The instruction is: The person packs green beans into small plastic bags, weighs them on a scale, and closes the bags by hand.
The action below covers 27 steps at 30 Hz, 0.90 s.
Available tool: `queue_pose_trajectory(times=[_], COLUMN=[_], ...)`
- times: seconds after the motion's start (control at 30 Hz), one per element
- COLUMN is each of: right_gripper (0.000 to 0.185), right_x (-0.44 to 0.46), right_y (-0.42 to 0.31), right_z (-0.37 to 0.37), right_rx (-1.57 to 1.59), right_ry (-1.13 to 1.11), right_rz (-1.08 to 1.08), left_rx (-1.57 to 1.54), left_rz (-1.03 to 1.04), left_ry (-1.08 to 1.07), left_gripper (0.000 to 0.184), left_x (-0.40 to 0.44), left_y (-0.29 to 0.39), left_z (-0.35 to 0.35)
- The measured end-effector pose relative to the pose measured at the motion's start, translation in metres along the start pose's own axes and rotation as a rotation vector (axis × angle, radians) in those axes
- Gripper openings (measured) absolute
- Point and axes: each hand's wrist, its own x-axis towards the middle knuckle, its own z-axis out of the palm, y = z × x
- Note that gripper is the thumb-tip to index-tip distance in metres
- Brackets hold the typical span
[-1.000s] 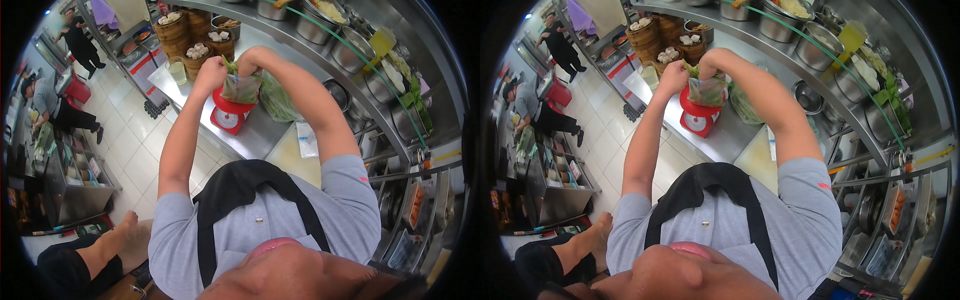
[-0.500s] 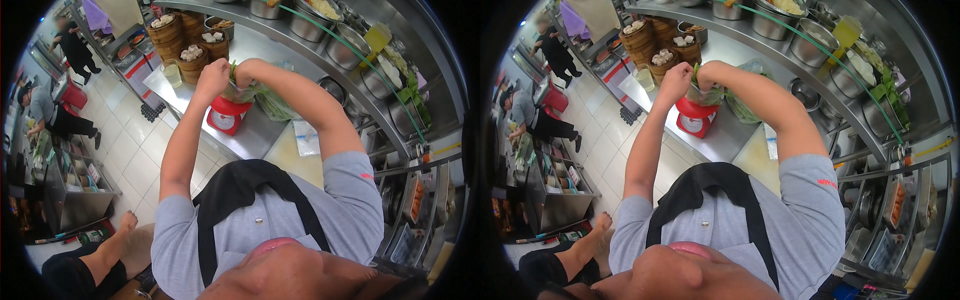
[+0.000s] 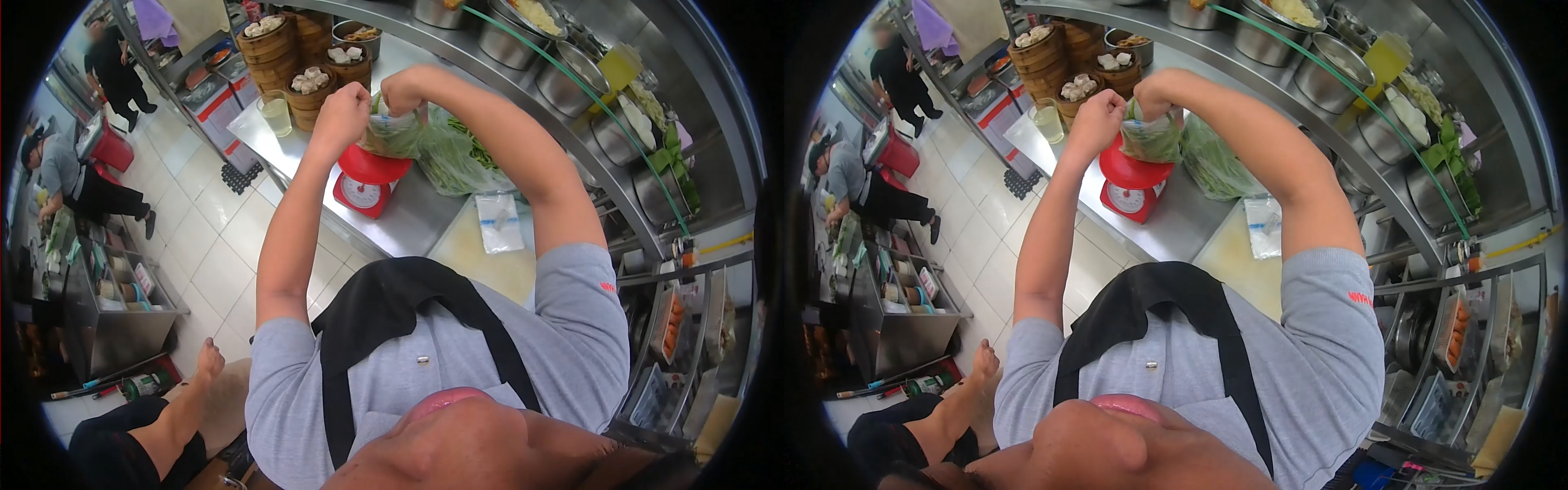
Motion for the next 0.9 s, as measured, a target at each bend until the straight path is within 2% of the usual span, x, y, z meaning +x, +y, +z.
queue_pose_trajectory(times=[0.03, 0.1, 0.23, 0.3, 0.33, 0.4, 0.47, 0.53, 0.63, 0.73, 0.77, 0.8, 0.87, 0.9], right_gripper=[0.033, 0.025, 0.023, 0.022, 0.022, 0.022, 0.021, 0.020, 0.026, 0.032, 0.034, 0.032, 0.031, 0.030], right_x=[0.002, 0.011, 0.018, 0.014, 0.000, -0.046, -0.053, -0.041, -0.046, -0.053, -0.047, -0.024, -0.009, -0.014], right_y=[0.005, 0.017, 0.044, 0.054, 0.051, 0.035, 0.052, 0.064, 0.057, 0.055, 0.056, 0.067, 0.079, 0.080], right_z=[0.004, 0.020, 0.045, 0.060, 0.070, 0.094, 0.143, 0.192, 0.201, 0.170, 0.164, 0.164, 0.146, 0.132], right_rx=[0.000, 0.066, 0.272, 0.316, 0.323, 0.617, 0.814, 0.668, 0.753, 0.810, 0.834, 0.615, 0.379, 0.322], right_ry=[-0.002, 0.126, 0.232, 0.665, 0.659, 1.213, 0.984, 0.945, 1.051, 0.926, 0.885, 0.947, 1.005, 0.854], right_rz=[0.001, -0.134, -0.277, -0.514, -0.509, -0.467, -0.212, -0.124, 0.001, -0.100, -0.131, -0.252, -0.375, -0.311], left_rx=[-0.002, 0.074, 0.031, 0.050, 0.047, 0.019, 0.073, 0.001, 0.122, 0.020, 0.064, 0.070, 0.139, 0.146], left_rz=[-0.001, 0.091, 0.076, 0.067, 0.061, 0.022, 0.040, 0.030, 0.118, 0.038, 0.167, 0.165, 0.214, 0.219], left_ry=[-0.001, 0.048, 0.047, 0.063, 0.055, 0.034, 0.020, 0.006, -0.097, -0.084, -0.112, -0.125, -0.138, -0.142], left_gripper=[0.015, 0.015, 0.016, 0.017, 0.017, 0.018, 0.018, 0.018, 0.018, 0.018, 0.017, 0.017, 0.018, 0.018], left_x=[0.003, 0.008, 0.009, 0.011, 0.011, 0.014, 0.013, 0.015, 0.022, 0.030, 0.032, 0.031, 0.033, 0.033], left_y=[-0.006, -0.023, -0.028, -0.024, -0.023, -0.024, -0.027, -0.020, -0.023, -0.010, -0.012, -0.014, -0.012, -0.007], left_z=[0.002, 0.010, 0.015, 0.014, 0.014, 0.013, 0.012, 0.007, 0.016, 0.006, 0.009, 0.012, 0.015, 0.011])
